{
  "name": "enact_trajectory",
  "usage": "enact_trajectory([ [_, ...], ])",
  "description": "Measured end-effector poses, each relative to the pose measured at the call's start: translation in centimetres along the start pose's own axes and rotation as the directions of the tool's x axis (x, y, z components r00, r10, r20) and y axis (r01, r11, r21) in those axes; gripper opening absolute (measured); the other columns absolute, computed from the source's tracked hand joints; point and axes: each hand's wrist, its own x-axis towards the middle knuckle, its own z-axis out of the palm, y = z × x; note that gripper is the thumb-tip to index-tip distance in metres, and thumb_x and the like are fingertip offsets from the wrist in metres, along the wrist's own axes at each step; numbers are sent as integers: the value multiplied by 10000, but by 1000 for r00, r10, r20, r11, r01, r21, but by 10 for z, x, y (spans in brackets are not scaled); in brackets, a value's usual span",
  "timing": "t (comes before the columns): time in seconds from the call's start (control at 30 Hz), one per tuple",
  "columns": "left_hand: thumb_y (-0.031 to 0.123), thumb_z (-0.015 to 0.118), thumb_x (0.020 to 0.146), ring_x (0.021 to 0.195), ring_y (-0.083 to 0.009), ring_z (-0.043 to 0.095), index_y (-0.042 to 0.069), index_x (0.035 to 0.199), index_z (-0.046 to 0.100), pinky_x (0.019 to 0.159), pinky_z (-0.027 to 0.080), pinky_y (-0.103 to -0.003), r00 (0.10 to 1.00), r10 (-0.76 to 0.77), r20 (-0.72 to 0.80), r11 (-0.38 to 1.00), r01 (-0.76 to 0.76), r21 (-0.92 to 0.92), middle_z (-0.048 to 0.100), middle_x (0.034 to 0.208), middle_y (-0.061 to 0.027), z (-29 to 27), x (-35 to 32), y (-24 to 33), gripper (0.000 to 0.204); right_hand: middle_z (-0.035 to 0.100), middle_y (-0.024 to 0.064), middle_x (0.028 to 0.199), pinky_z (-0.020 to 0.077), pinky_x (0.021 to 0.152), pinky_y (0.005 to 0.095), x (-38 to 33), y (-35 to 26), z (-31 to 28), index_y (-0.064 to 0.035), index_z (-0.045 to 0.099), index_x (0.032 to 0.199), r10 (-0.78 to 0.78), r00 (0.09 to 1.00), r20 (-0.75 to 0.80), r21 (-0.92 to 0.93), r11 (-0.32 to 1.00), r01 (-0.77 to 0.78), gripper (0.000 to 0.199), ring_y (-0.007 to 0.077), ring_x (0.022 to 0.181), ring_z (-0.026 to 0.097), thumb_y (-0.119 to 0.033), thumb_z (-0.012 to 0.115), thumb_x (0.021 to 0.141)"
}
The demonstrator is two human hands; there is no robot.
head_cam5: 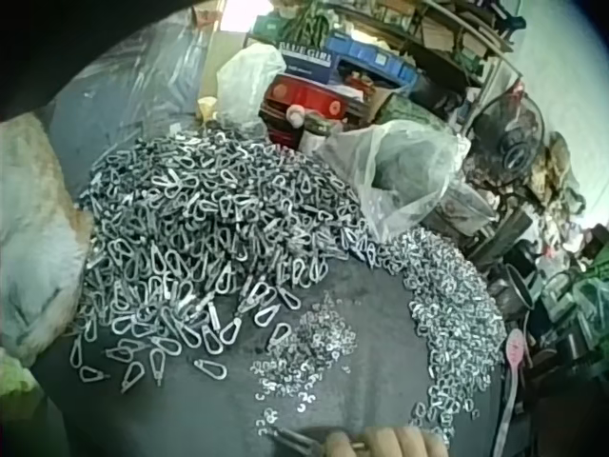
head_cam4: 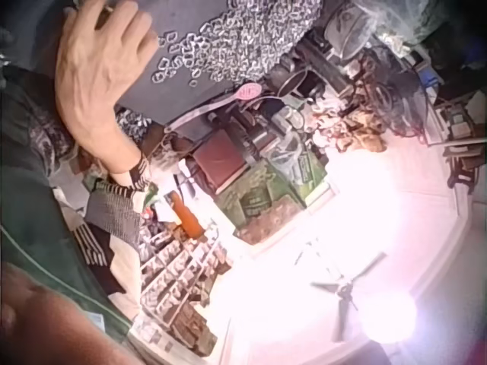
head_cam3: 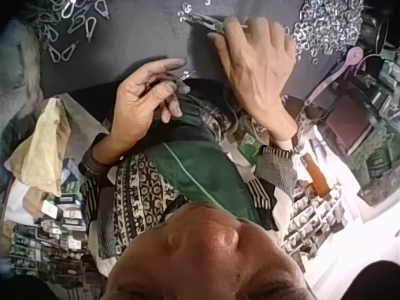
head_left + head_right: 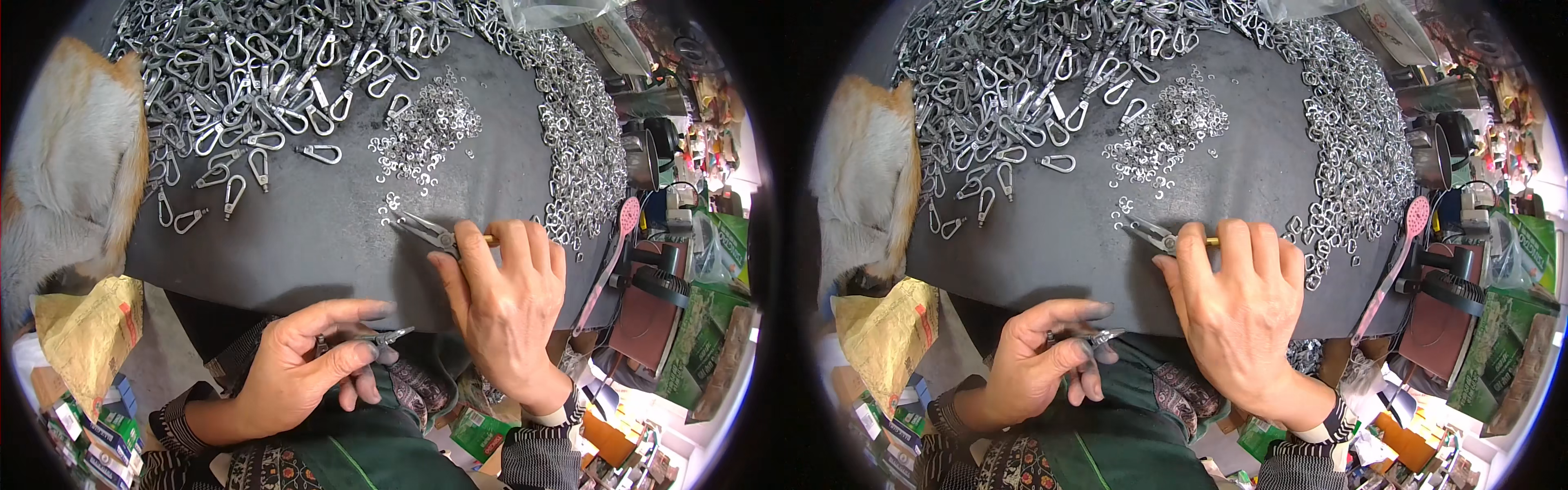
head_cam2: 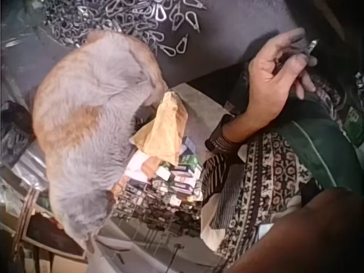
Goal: The person assembles metal clips by using pliers to attach small metal rings onto each clip.
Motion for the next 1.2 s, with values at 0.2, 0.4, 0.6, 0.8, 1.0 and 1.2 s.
enact_trajectory([
  [0.2, 91, 543, 1009, 692, -165, 692, -33, 1271, 558, 519, 513, -216, 982, -137, 132, 991, 134, 32, 637, 914, -109, -6, -5, 8, 290, 530, 94, 877, 404, 743, 404, 8, -6, -10, -65, 655, 1000, 20, 991, 132, -50, 999, -13, 279, 273, 859, 538, -214, 767, 792],
  [0.4, 75, 556, 1000, 717, -132, 681, -24, 1139, 600, 528, 453, -191, 993, -61, 97, 998, 60, 7, 636, 897, -82, -7, -4, 6, 176, 527, 86, 850, 403, 722, 400, 10, -6, -14, -63, 652, 987, 43, 977, 208, -51, 998, -32, 278, 269, 820, 537, -212, 772, 785],
  [0.6, 75, 676, 935, 844, -73, 628, -3, 1077, 695, 749, 488, -232, 988, 154, 18, 923, -151, 354, 688, 936, -43, -17, 2, 7, 164, 474, 44, 762, 365, 614, 356, 10, 5, -17, -59, 631, 892, -90, 981, 172, 3, 996, 91, 309, 214, 703, 502, -279, 785, 739],
  [0.8, 49, 692, 914, 693, -45, 527, -20, 1061, 695, 621, 419, -213, 994, -103, 28, 977, 96, 190, 655, 885, -33, -20, 10, 20, 163, 527, 44, 757, 395, 577, 339, 11, 29, -35, -62, 639, 886, -387, 916, 108, 328, 884, 334, 343, 208, 683, 552, -340, 762, 727],
  [1.0, 9, 678, 911, 607, -42, 488, -31, 1030, 695, 524, 382, -193, 991, -88, 102, 985, 72, 154, 631, 887, -51, -15, 14, 14, 127, 556, 44, 766, 406, 562, 328, 2, 29, -25, -76, 650, 859, -399, 916, 24, 419, 837, 353, 333, 206, 679, 563, -368, 753, 736],
  [1.2, 22, 664, 872, 720, -58, 513, -11, 971, 689, 631, 404, -223, 987, -34, 160, 951, -17, 310, 626, 899, -25, -6, 15, 17, 108, 553, 28, 774, 382, 557, 307, -17, 32, -27, -77, 643, 860, -382, 924, -12, 386, 851, 357, 328, 177, 669, 541, -364, 753, 744],
])
